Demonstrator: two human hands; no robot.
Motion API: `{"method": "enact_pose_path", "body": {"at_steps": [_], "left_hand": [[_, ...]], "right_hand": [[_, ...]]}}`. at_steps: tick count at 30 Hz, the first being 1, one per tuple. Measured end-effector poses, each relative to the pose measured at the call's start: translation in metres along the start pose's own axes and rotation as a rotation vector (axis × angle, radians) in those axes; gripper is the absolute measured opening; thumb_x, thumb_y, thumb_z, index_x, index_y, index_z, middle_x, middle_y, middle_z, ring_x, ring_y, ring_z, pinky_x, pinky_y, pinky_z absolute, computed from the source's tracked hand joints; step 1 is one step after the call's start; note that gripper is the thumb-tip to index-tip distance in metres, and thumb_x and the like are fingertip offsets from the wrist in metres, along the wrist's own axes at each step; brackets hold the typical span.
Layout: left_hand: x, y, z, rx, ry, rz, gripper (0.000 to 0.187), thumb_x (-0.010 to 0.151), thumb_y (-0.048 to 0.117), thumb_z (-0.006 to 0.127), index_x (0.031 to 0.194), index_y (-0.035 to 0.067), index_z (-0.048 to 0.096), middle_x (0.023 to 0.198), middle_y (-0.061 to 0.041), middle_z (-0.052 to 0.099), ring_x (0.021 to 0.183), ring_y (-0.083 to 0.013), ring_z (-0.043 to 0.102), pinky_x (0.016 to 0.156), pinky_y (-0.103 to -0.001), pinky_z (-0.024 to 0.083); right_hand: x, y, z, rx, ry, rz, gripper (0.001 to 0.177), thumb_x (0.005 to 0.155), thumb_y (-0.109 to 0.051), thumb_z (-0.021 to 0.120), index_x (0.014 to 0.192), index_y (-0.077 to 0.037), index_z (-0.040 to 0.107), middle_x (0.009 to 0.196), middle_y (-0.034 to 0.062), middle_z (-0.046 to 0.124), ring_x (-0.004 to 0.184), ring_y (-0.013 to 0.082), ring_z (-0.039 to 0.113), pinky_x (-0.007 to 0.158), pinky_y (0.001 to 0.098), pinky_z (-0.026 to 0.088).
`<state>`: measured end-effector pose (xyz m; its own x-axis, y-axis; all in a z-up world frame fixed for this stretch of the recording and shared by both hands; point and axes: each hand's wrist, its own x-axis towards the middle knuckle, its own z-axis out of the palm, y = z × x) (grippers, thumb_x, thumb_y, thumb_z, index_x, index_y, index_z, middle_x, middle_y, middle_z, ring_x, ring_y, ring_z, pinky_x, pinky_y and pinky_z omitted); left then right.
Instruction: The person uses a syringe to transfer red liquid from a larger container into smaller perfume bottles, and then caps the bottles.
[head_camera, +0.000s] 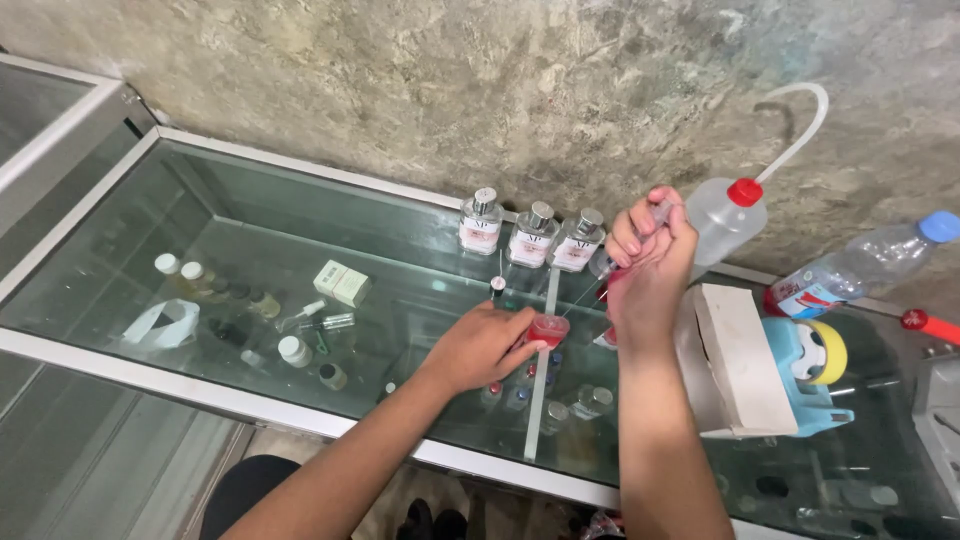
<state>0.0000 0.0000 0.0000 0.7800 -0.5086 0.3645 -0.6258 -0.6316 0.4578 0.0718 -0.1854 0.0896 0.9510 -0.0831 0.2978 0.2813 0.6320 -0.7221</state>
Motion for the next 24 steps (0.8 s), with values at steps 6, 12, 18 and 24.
{"method": "enact_pose_path", "body": {"at_steps": [6, 12, 18, 24], "left_hand": [[0.000, 0.002, -0.004, 0.002, 0.007, 0.037, 0.029, 0.102, 0.038, 0.055, 0.089, 0.012, 0.052, 0.066, -0.010, 0.064, 0.070, -0.0302, 0.069, 0.073, -0.040, 0.049], [0.013, -0.006, 0.003, -0.095, 0.037, 0.145, 0.029, 0.099, 0.036, 0.058, 0.084, 0.013, 0.048, 0.057, -0.006, 0.056, 0.059, -0.0296, 0.065, 0.066, -0.038, 0.052], [0.031, -0.022, 0.017, -0.173, 0.000, 0.190, 0.026, 0.093, 0.032, 0.064, 0.085, 0.013, 0.048, 0.056, 0.002, 0.053, 0.045, -0.0186, 0.054, 0.043, -0.035, 0.037], [0.031, -0.035, 0.028, -0.217, -0.004, 0.235, 0.027, 0.095, 0.028, 0.068, 0.084, 0.012, 0.049, 0.059, 0.006, 0.050, 0.049, -0.0102, 0.052, 0.042, -0.028, 0.037]], "right_hand": [[-0.005, 0.010, -0.003, -0.097, 0.057, -0.024, 0.020, 0.109, -0.037, 0.036, 0.112, -0.019, 0.043, 0.077, -0.0085, 0.029, 0.059, 0.0027, 0.030, 0.046, 0.0167, 0.025], [-0.002, 0.038, -0.019, -0.104, -0.002, 0.031, 0.026, 0.107, -0.041, 0.045, 0.116, -0.017, 0.046, 0.075, -0.0073, 0.023, 0.056, 0.0035, 0.021, 0.042, 0.0171, 0.021], [-0.005, 0.033, -0.020, -0.082, 0.002, -0.002, 0.030, 0.099, -0.044, 0.054, 0.109, -0.016, 0.058, 0.069, -0.0085, 0.027, 0.054, 0.0044, 0.018, 0.046, 0.0242, 0.012], [-0.032, 0.057, -0.048, -0.139, 0.073, 0.111, 0.046, 0.088, -0.051, 0.062, 0.074, -0.020, 0.032, 0.068, -0.0071, 0.019, 0.056, 0.0061, 0.014, 0.049, 0.0271, 0.010]]}}
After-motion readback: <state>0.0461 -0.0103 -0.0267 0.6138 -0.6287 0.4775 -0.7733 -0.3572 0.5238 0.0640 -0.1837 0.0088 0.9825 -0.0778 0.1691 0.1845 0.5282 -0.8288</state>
